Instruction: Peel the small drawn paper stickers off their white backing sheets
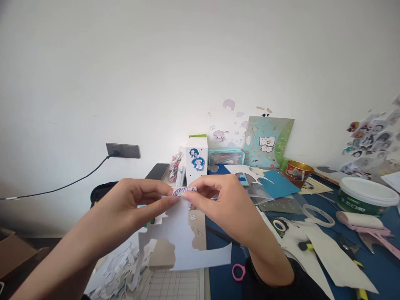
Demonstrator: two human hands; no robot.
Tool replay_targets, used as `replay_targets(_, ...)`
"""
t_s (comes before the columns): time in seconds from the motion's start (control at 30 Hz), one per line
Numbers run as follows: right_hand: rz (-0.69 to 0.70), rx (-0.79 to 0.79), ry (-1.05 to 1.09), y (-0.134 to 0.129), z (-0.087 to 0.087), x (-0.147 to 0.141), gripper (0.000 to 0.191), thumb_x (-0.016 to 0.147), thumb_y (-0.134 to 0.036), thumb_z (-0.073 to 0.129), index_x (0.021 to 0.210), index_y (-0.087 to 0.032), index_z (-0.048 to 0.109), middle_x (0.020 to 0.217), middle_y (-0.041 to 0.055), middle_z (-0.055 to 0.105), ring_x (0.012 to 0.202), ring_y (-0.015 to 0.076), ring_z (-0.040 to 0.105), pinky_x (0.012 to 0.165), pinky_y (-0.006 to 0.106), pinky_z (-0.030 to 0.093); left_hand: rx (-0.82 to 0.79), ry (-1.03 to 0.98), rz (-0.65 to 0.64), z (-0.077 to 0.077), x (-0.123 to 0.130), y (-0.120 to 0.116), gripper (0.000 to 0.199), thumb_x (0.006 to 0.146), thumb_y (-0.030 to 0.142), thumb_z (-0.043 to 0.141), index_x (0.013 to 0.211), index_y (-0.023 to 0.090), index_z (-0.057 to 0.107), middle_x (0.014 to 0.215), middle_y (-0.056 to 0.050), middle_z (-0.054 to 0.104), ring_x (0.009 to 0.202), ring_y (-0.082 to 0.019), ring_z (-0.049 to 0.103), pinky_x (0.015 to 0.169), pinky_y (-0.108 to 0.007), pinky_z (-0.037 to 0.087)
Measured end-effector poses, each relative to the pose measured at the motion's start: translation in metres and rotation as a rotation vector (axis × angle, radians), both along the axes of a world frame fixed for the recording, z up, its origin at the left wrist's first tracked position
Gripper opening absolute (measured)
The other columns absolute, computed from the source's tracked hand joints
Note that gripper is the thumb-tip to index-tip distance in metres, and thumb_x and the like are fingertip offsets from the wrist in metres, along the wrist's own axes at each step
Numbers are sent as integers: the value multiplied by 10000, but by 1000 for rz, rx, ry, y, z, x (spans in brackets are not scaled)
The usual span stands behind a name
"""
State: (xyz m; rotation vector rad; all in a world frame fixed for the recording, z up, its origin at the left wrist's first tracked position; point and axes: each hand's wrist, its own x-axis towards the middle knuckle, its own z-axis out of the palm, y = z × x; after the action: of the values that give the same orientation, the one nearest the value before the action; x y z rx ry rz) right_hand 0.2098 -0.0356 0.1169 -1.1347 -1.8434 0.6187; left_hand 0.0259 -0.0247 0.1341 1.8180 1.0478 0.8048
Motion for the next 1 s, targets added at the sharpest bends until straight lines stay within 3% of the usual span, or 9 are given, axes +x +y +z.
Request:
replay_targets(0.17,-71,-11,-2,-7,4,10,196,810,-362,637,744,-190,703,661,17,662,633,145,629,600,246,517,116,24,-19,1,-6,4,171,770,303,608,806,167,705,765,-41,716,680,-157,633,552,-205,453)
replay_targets(0.3,-240,-5,27,-14,6,48,197,742,-393,706,711,-198,711,624,20,658,589,139,616,583,236,517,188,-108,51,4,-22,7,222,757,370,655,911,216,698,907,-20,727,844,-166,665,695,-212,510)
replay_targets(0.47,-350,-313,-19,-15,-4,108,261,685,-423,746,709,-163,726,621,48,649,598,150,595,603,251,493,295,-118,156,9,-37,5,178,764,384,647,849,249,728,891,3,728,798,-164,666,547,-168,468)
replay_targets(0.63,-419,-378,-5,-8,-18,137,312,619,-411,787,707,-116,730,593,44,649,550,132,571,574,246,463,361,-119,214,11,-45,6,230,739,466,648,849,286,740,780,18,733,691,-177,674,410,-175,401)
replay_targets(0.87,-540,-341,113,38,-8,156,164,897,-260,564,861,-106,605,722,-12,600,601,86,576,581,235,503,399,-228,406,10,-51,1,134,751,431,659,760,318,729,766,51,738,719,-138,687,541,-157,474)
replay_targets(1.0,-623,-321,112,85,-2,157,211,911,-278,542,1025,-105,583,946,56,618,763,131,615,662,285,532,410,-246,345,9,-55,6,169,716,499,679,766,345,726,799,75,739,728,-133,694,551,-127,498)
